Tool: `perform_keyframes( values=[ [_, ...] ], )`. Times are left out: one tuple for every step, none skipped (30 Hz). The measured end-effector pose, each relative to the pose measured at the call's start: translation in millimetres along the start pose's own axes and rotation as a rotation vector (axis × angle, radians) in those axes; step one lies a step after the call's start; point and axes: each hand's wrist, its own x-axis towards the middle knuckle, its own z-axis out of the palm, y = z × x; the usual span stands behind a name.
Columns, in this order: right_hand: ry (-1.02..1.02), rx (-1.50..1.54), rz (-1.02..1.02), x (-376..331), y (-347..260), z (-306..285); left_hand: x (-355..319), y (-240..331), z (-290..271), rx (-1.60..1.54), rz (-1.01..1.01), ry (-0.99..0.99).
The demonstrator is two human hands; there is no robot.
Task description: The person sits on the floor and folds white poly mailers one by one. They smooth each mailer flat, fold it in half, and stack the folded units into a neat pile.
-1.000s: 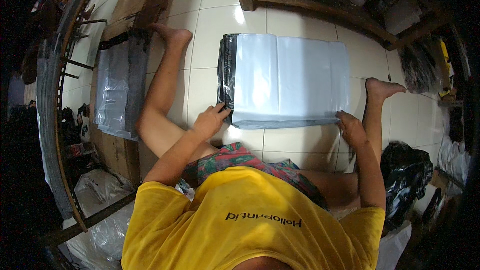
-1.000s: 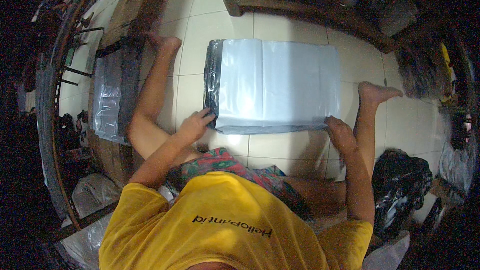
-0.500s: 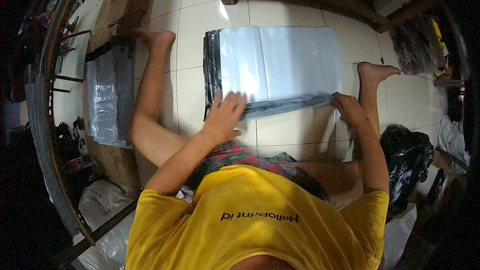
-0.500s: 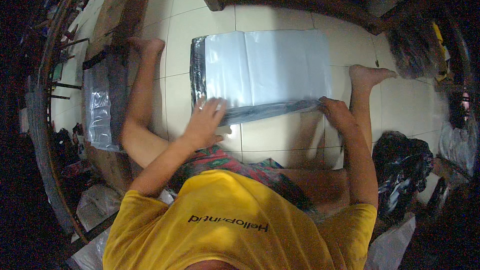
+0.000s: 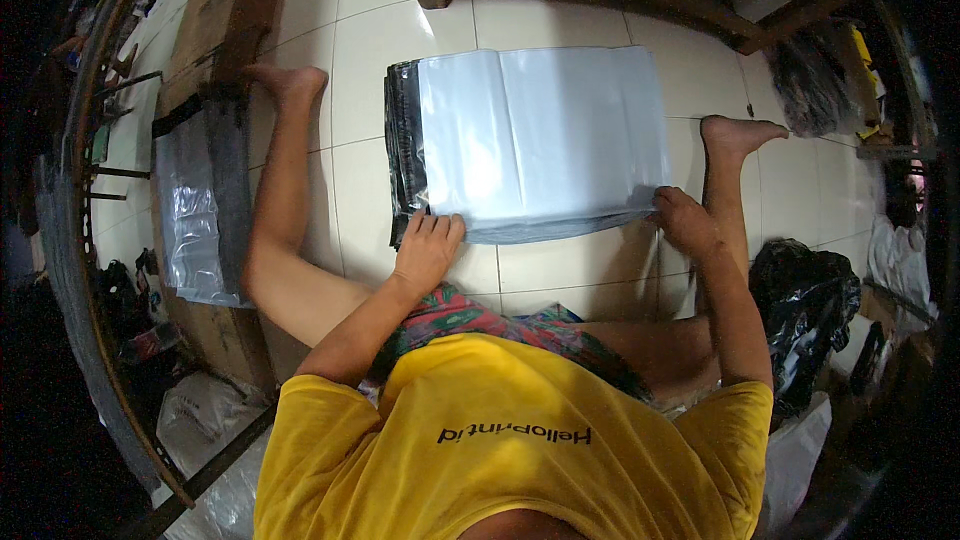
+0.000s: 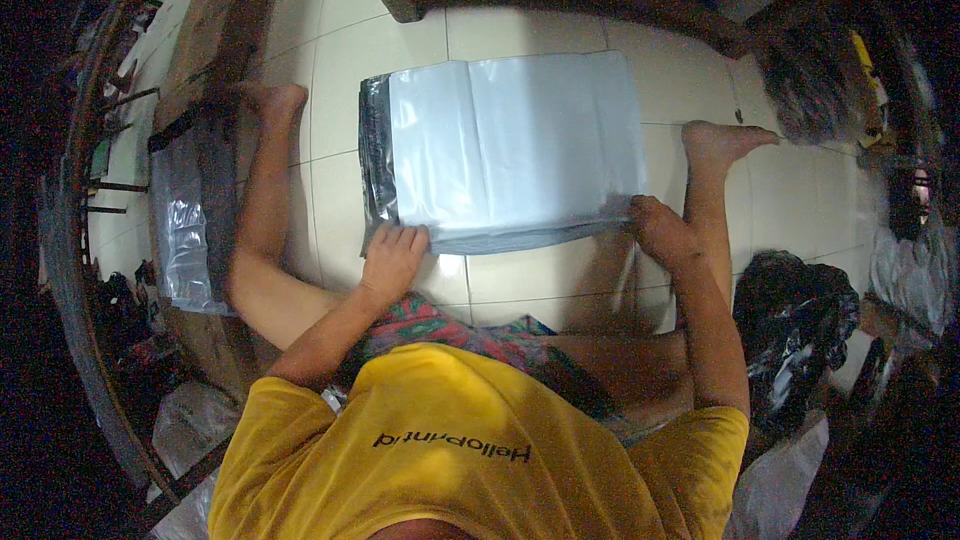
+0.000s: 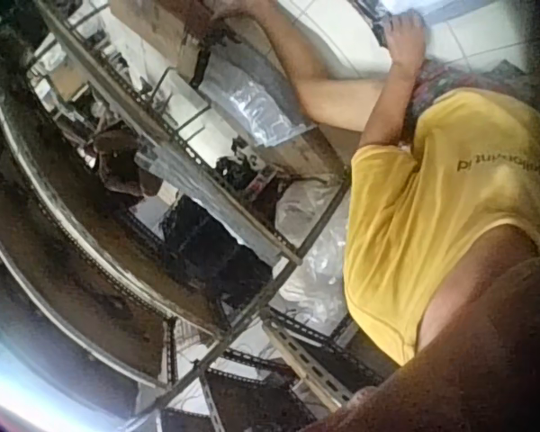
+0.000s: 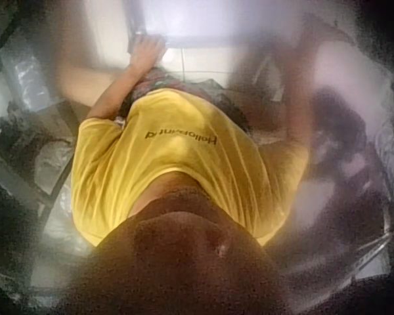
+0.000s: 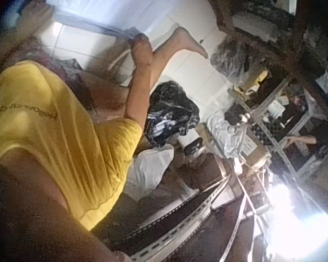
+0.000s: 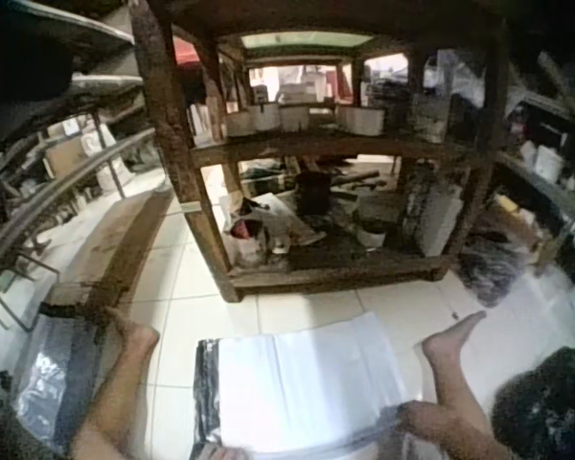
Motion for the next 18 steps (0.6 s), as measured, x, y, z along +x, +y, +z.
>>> perform_keyframes(
  values=[
    [0.007, -0.016, 0.007, -1, -2, -1, -1, -2, 1, -0.002, -0.024, -0.036],
    [0.014, -0.032, 0.013, -1, -4, -2, -2, -4, 2, -0.031, -0.018, -0.023],
    [0.026, -0.047, 0.020, -1, -5, -3, -2, -9, 1, -0.055, -0.011, -0.009],
    [-0.002, -0.042, 0.044, -1, -5, -4, -3, -13, -1, -0.079, -0.004, 0.004],
    [-0.031, -0.038, 0.067, -1, -5, -5, -4, -15, -2, -0.099, -0.016, 0.024],
    [-0.059, -0.033, 0.088, 0, -5, -6, -6, -20, -1, -0.119, -0.028, 0.040],
    [-0.027, -0.010, 0.079, 2, -4, -6, -9, -26, 1, -0.140, -0.041, 0.056],
    [0.003, 0.013, 0.069, 4, -3, -5, -11, -32, 2, -0.161, -0.055, 0.072],
    [0.034, 0.034, 0.069, 2, -3, -5, -6, -40, -7, -0.227, -0.099, -0.106],
    [0.000, 0.052, 0.122, 5, -2, -9, 0, -48, -17, -0.281, -0.134, -0.181],
    [-0.034, 0.070, 0.176, 10, 0, -14, 7, -59, -26, -0.337, -0.168, -0.256],
    [-0.063, 0.088, 0.229, 16, 0, -22, 14, -71, -31, -0.388, -0.201, -0.328],
    [-0.086, 0.121, 0.285, 24, -7, -39, 19, -85, -31, -0.497, -0.240, -0.346],
    [-0.108, 0.155, 0.342, 30, -15, -58, 23, -100, -32, -0.605, -0.277, -0.362],
    [-0.127, 0.190, 0.410, 34, -19, -70, 26, -111, -32, -0.713, -0.303, -0.380],
    [-0.120, 0.265, 0.408, 41, -15, -71, 26, -117, -26, -0.817, -0.340, -0.336],
    [-0.111, 0.340, 0.406, 48, -9, -69, 26, -121, -14, -0.921, -0.375, -0.291],
    [-0.106, 0.414, 0.406, 53, -2, -63, 29, -123, -4, -1.029, -0.408, -0.247]
  ],
)
